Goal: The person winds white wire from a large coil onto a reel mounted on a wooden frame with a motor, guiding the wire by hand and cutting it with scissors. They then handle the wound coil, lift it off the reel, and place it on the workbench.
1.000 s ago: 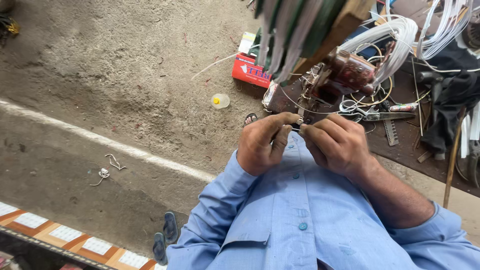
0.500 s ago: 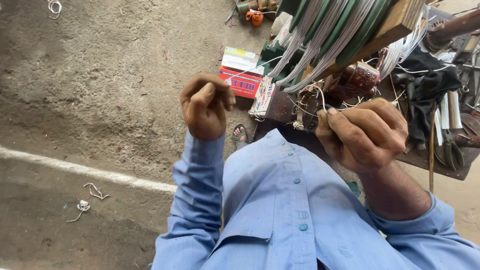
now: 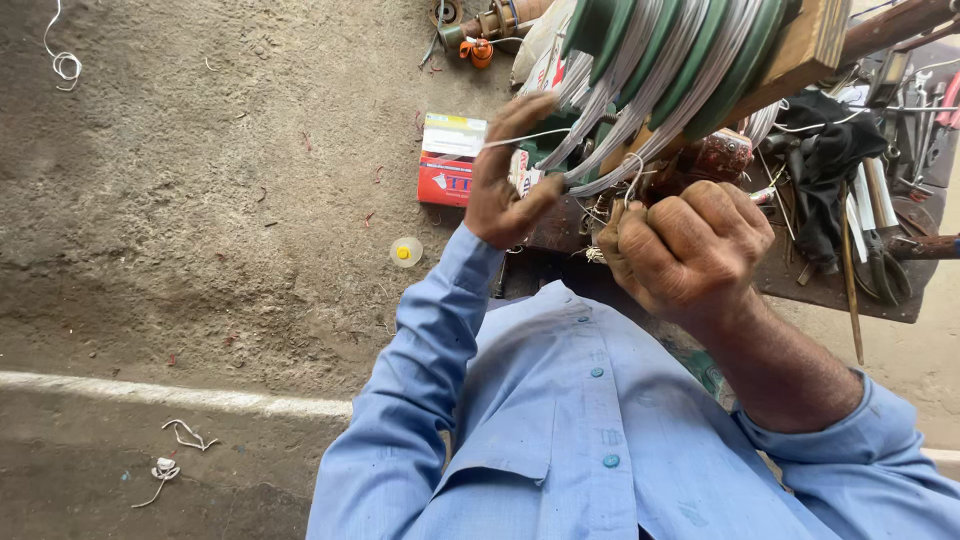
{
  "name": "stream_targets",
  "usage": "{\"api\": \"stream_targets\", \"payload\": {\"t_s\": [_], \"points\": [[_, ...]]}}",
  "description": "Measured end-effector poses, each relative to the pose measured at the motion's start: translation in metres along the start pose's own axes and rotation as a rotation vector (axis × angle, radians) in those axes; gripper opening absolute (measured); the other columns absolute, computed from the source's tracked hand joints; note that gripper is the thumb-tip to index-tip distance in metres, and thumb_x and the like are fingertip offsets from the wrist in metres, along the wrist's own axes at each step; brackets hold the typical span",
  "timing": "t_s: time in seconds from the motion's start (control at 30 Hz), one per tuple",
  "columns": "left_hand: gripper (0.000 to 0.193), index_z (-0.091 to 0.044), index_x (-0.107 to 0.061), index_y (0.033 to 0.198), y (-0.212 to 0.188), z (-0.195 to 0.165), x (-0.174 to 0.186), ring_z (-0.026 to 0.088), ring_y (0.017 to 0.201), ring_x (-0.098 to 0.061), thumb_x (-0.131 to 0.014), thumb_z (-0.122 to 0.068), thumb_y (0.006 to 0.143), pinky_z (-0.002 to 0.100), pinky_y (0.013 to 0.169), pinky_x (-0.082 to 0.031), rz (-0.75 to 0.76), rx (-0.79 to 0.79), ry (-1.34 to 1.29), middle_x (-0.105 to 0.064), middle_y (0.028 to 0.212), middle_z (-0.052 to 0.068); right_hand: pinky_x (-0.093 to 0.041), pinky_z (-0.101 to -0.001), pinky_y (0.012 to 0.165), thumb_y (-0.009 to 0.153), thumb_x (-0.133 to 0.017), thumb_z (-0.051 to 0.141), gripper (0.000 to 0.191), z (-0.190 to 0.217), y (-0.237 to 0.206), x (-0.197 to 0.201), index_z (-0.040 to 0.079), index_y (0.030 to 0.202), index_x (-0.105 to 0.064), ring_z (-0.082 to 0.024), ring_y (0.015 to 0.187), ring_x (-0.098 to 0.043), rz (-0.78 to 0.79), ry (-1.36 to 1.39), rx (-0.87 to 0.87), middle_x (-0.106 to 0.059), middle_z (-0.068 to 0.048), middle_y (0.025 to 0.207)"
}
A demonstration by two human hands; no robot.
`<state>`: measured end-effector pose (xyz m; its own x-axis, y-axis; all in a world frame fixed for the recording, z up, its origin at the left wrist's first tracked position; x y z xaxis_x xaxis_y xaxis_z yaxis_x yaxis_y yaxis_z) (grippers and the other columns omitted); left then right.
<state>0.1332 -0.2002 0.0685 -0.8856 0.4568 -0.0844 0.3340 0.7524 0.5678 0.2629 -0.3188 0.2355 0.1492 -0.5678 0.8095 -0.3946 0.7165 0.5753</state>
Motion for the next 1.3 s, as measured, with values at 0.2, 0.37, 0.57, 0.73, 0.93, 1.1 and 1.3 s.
{"api": "stream_targets", "payload": {"t_s": [0.2,0.37,0.57,0.73,0.93,1.1,1.3], "points": [[0.06,0.003,-0.051,0.15,0.04,0.02,-0.014,0.023,0.136,-0.061,-0.073,-0.007,0.094,0.04,0.124,-0.048,0.414,0.438,-0.805,-0.063,0.144,0.013,-0.049,-0.0345,0.062,0.094,-0.081,0.01,0.015,-0.006,-0.002,-0.02,0.009,0.088,-0.067,-0.02,0.073,-0.058,0.066,-0.085,-0.08,-0.057,-0.002,0.078],[0.051,0.002,-0.058,0.146,0.042,0.036,-0.013,0.019,0.126,-0.063,-0.068,-0.005,0.096,0.035,0.114,-0.05,0.484,0.482,-0.776,-0.067,0.134,0.012,-0.052,-0.0346,0.065,0.101,-0.083,0.012,0.015,-0.011,-0.008,-0.029,0.006,0.095,-0.07,-0.019,0.072,-0.065,-0.072,-0.019,-0.172,-0.066,-0.005,0.083],[0.044,0.001,-0.064,0.137,0.041,0.027,-0.004,0.017,0.121,-0.063,-0.065,-0.004,0.093,0.032,0.108,-0.052,0.465,0.448,-0.736,-0.065,0.129,0.008,-0.057,-0.0342,0.068,0.103,-0.082,0.01,0.013,-0.01,0.005,-0.02,0.004,0.098,-0.072,-0.023,0.079,-0.07,-0.066,-0.034,-0.184,-0.069,-0.008,0.089],[0.032,0.001,-0.069,0.131,0.046,0.019,-0.003,0.014,0.115,-0.064,-0.07,-0.009,0.101,0.03,0.106,-0.051,0.511,0.463,-0.797,-0.067,0.122,0.007,-0.057,-0.0368,0.071,0.099,-0.081,0.007,0.014,-0.014,0.013,-0.007,0.002,0.094,-0.069,-0.023,0.079,-0.07,0.003,0.048,-0.272,-0.07,-0.01,0.089],[0.037,-0.002,-0.068,0.127,0.051,0.022,0.0,0.017,0.115,-0.068,-0.076,-0.022,0.098,0.034,0.108,-0.053,0.575,0.599,-0.907,-0.074,0.119,0.006,-0.06,-0.0351,0.072,0.102,-0.081,0.011,0.015,-0.011,0.007,-0.016,0.006,0.095,-0.068,-0.021,0.082,-0.073,0.008,-0.031,-0.269,-0.071,-0.008,0.093],[0.025,-0.001,-0.068,0.117,0.052,0.03,-0.008,0.018,0.11,-0.069,-0.082,-0.012,0.099,0.035,0.101,-0.056,0.6,0.568,-0.959,-0.074,0.116,0.007,-0.059,-0.0344,0.069,0.102,-0.081,0.01,0.016,-0.008,0.006,-0.021,0.006,0.094,-0.069,-0.021,0.084,-0.073,0.001,-0.019,-0.265,-0.071,-0.007,0.09],[0.036,-0.001,-0.065,0.126,0.042,0.028,-0.02,0.012,0.109,-0.067,-0.081,-0.008,0.094,0.03,0.1,-0.055,0.449,0.429,-0.86,-0.07,0.113,0.004,-0.056,-0.0371,0.066,0.1,-0.081,0.011,0.014,-0.003,0.007,-0.016,0.004,0.097,-0.07,-0.022,0.076,-0.069,0.022,-0.019,-0.271,-0.068,-0.008,0.086]]}}
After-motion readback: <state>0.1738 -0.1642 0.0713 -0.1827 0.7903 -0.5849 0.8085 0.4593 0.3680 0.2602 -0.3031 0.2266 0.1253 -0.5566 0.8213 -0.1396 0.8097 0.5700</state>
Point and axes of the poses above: each hand's wrist, its own y-axis towards the middle knuckle, its own x-axis out of the back of the hand, z = x × y, the point moved 3 cm from there along y, towards the middle knuckle
